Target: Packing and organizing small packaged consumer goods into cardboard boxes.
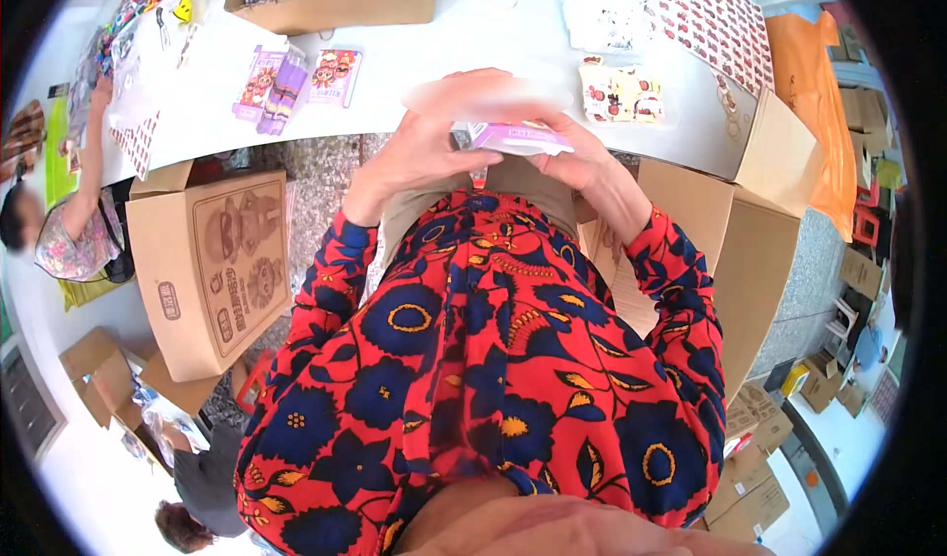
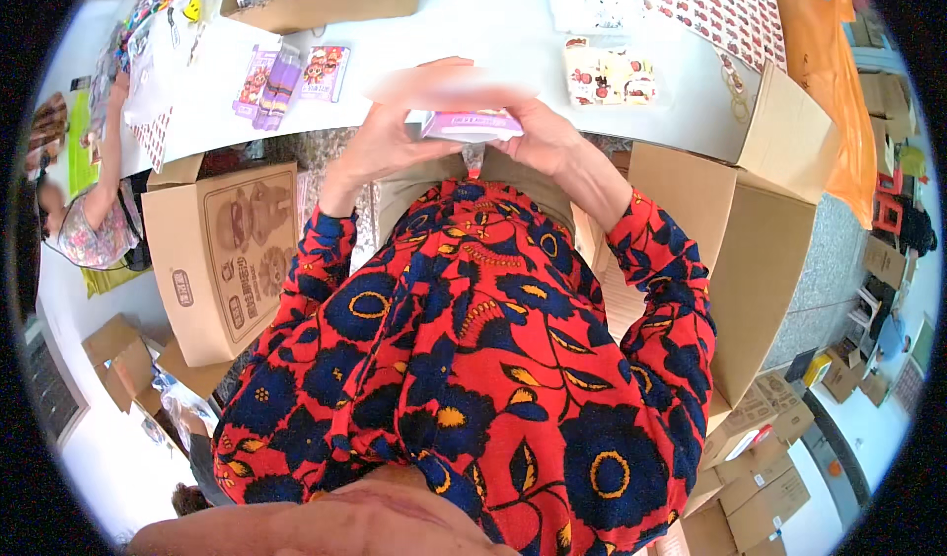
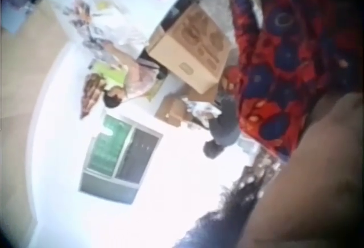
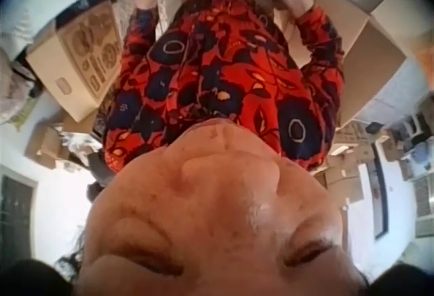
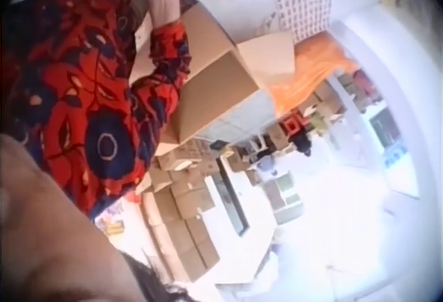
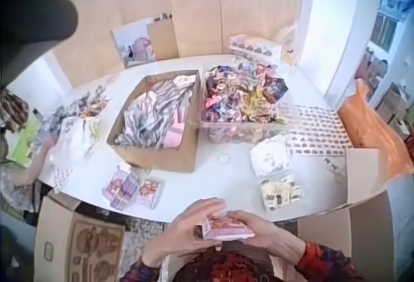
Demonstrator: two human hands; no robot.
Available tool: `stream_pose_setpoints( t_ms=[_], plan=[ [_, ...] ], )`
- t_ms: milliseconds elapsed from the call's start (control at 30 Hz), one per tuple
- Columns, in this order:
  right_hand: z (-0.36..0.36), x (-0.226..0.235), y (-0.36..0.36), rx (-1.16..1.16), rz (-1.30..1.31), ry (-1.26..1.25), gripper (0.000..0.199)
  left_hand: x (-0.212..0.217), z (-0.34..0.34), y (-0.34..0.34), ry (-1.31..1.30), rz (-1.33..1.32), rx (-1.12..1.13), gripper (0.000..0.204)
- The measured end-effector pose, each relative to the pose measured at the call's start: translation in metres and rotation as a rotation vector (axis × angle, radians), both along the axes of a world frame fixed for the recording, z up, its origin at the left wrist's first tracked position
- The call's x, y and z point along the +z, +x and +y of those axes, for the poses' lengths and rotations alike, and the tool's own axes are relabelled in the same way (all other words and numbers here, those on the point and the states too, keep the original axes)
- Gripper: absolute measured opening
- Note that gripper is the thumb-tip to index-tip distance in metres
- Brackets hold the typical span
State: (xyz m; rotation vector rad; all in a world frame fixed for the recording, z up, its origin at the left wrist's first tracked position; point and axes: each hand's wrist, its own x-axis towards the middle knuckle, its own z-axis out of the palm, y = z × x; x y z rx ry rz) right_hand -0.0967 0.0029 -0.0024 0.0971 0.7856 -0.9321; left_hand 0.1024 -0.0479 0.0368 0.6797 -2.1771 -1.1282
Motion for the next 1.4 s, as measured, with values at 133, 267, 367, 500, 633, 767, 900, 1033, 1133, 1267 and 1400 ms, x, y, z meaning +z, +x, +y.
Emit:
stream_pose_setpoints(
  t_ms=[133,267,367,500,633,767,900,1033,1133,1267,1400],
  plan=[
    [0.005,-0.003,0.001,0.150,-0.200,-0.321,0.031,-0.016,0.004,-0.003,-0.043,0.096,-0.049,0.047],
    [0.006,0.016,0.002,0.302,0.583,-0.447,0.033,-0.018,0.013,-0.004,0.404,0.237,0.261,0.027],
    [0.004,0.032,-0.002,0.165,1.024,-0.981,0.041,-0.018,0.018,-0.004,0.552,0.316,0.362,0.028],
    [-0.003,0.039,0.005,0.057,1.149,-1.100,0.041,-0.030,0.023,-0.010,0.498,0.215,0.382,0.028],
    [-0.009,0.047,0.012,0.140,1.121,-0.905,0.037,-0.027,0.025,-0.014,0.420,0.217,0.429,0.031],
    [-0.008,0.039,0.011,0.052,1.081,-0.898,0.033,-0.025,0.020,-0.009,0.666,0.398,0.208,0.031],
    [-0.006,0.054,0.011,0.092,1.160,-0.932,0.030,-0.022,0.020,-0.009,0.763,0.398,0.121,0.031],
    [-0.004,0.056,0.014,0.068,1.340,-1.021,0.028,-0.017,0.020,-0.007,0.758,0.383,0.104,0.035],
    [-0.004,0.058,0.016,0.047,1.331,-1.055,0.028,-0.024,0.019,-0.002,0.808,0.427,0.053,0.035],
    [-0.013,0.064,0.016,0.053,1.302,-1.134,0.025,-0.027,0.015,-0.003,0.656,0.408,0.094,0.032],
    [-0.033,0.064,0.004,0.227,1.146,-1.169,0.026,-0.036,0.008,0.001,0.587,0.386,0.192,0.032]
  ],
)
